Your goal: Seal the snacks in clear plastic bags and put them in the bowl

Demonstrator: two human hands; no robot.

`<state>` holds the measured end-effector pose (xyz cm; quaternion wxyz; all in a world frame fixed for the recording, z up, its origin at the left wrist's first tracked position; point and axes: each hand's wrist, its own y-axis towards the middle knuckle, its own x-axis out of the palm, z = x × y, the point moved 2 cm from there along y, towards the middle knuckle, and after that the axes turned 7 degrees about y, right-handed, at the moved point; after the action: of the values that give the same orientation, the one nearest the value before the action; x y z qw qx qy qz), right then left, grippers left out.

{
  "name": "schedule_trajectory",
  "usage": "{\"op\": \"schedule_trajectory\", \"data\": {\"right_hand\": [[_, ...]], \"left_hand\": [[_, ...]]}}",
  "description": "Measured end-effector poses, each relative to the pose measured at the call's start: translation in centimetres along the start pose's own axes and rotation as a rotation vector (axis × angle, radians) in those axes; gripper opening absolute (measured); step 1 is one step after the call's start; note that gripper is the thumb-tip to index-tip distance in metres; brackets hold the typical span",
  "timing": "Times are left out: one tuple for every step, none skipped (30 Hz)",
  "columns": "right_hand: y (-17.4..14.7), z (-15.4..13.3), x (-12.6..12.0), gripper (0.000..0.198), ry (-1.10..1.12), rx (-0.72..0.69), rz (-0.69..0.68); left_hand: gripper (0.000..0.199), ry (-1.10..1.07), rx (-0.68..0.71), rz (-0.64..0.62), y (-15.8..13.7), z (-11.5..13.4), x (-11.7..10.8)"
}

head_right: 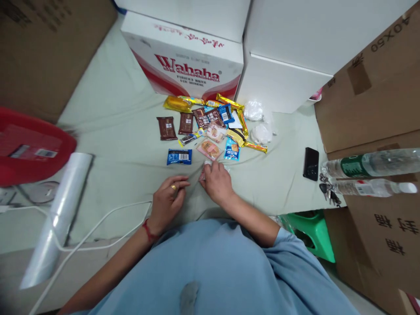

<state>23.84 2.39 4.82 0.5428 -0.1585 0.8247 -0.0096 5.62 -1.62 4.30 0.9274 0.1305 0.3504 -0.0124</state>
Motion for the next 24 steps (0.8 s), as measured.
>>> {"op": "schedule_trajectory", "data": {"right_hand": [[-0.1,0.1,-0.6,0.039,0.011,0.003,0.009],[-0.2,0.5,-1.4,0.032,0.03,-0.002,0.029],[-0.4,1.0,-2.4,0.026,0.065,-0.012,0.065],[-0.7,1.7,-3.4,0.024,0.125,-0.021,0.111],[-0.9,2.6,-4.4,0.024,0.212,-0.023,0.159],[-1.2,3.6,-5.3,0.025,0.323,-0.017,0.195],[-1.4,4.8,-5.9,0.026,0.453,-0.003,0.215],[-1.6,5.8,-6.1,0.026,0.593,0.015,0.214],[-1.8,6.7,-6.1,0.027,0.731,0.031,0.193],[-2.1,7.4,-5.8,0.028,0.854,0.04,0.161],[-2.4,7.9,-5.4,0.029,0.956,0.041,0.127],[-2.7,8.2,-4.9,0.031,1.038,0.042,0.102],[-3.1,8.5,-4.3,0.034,1.103,0.048,0.084],[-3.6,8.6,-3.8,0.037,1.152,0.059,0.072],[-4.1,8.8,-3.5,0.04,1.185,0.072,0.069],[-4.6,9.1,-3.3,0.042,1.203,0.082,0.074],[-5.1,9.5,-3.3,0.045,1.207,0.086,0.083],[-5.7,10.1,-3.5,0.046,1.199,0.084,0.085],[-6.1,10.9,-3.9,0.046,1.185,0.081,0.083],[-6.6,12.0,-4.6,0.045,1.17,0.084,0.088],[-6.9,13.4,-5.5,0.043,1.159,0.095,0.102],[-7.1,15.2,-6.7,0.04,1.156,0.118,0.137],[-7.1,17.4,-8.0,0.039,1.16,0.154,0.203],[-6.9,20.0,-9.6,0.039,1.165,0.197,0.3]], "left_hand": [[0.025,-0.038,-0.029,0.003,0.1,0.2,0.0],[0.024,-0.078,-0.06,0.008,0.1,0.4,0.0],[0.023,-0.119,-0.095,0.013,0.3,0.6,0.0],[0.022,-0.162,-0.136,0.013,0.4,0.8,0.2],[0.022,-0.21,-0.182,0.005,0.6,1.0,0.4],[0.025,-0.269,-0.231,-0.013,0.9,1.2,0.8],[0.032,-0.337,-0.279,-0.041,1.2,1.4,1.3],[0.041,-0.412,-0.32,-0.08,1.6,1.6,2.0],[0.051,-0.49,-0.351,-0.131,2.0,1.9,2.8],[0.059,-0.561,-0.368,-0.193,2.4,2.3,3.7],[0.063,-0.617,-0.374,-0.255,2.8,2.8,4.5],[0.063,-0.649,-0.373,-0.307,3.1,3.3,5.4],[0.061,-0.656,-0.368,-0.345,3.5,3.8,6.1],[0.058,-0.638,-0.357,-0.368,3.9,4.3,6.8],[0.055,-0.598,-0.339,-0.382,4.2,4.8,7.4],[0.054,-0.544,-0.314,-0.394,4.5,5.3,7.9],[0.053,-0.487,-0.281,-0.41,4.8,5.9,8.4],[0.053,-0.436,-0.242,-0.434,5.0,6.4,8.9],[0.052,-0.394,-0.199,-0.459,5.2,6.9,9.4],[0.052,-0.359,-0.157,-0.472,5.3,7.4,9.8],[0.052,-0.327,-0.115,-0.471,5.4,7.7,10.1],[0.051,-0.291,-0.079,-0.456,5.3,7.9,10.2],[0.051,-0.245,-0.046,-0.424,5.2,7.8,10.2],[0.049,-0.186,-0.022,-0.384,5.0,7.6,10.0]]}}
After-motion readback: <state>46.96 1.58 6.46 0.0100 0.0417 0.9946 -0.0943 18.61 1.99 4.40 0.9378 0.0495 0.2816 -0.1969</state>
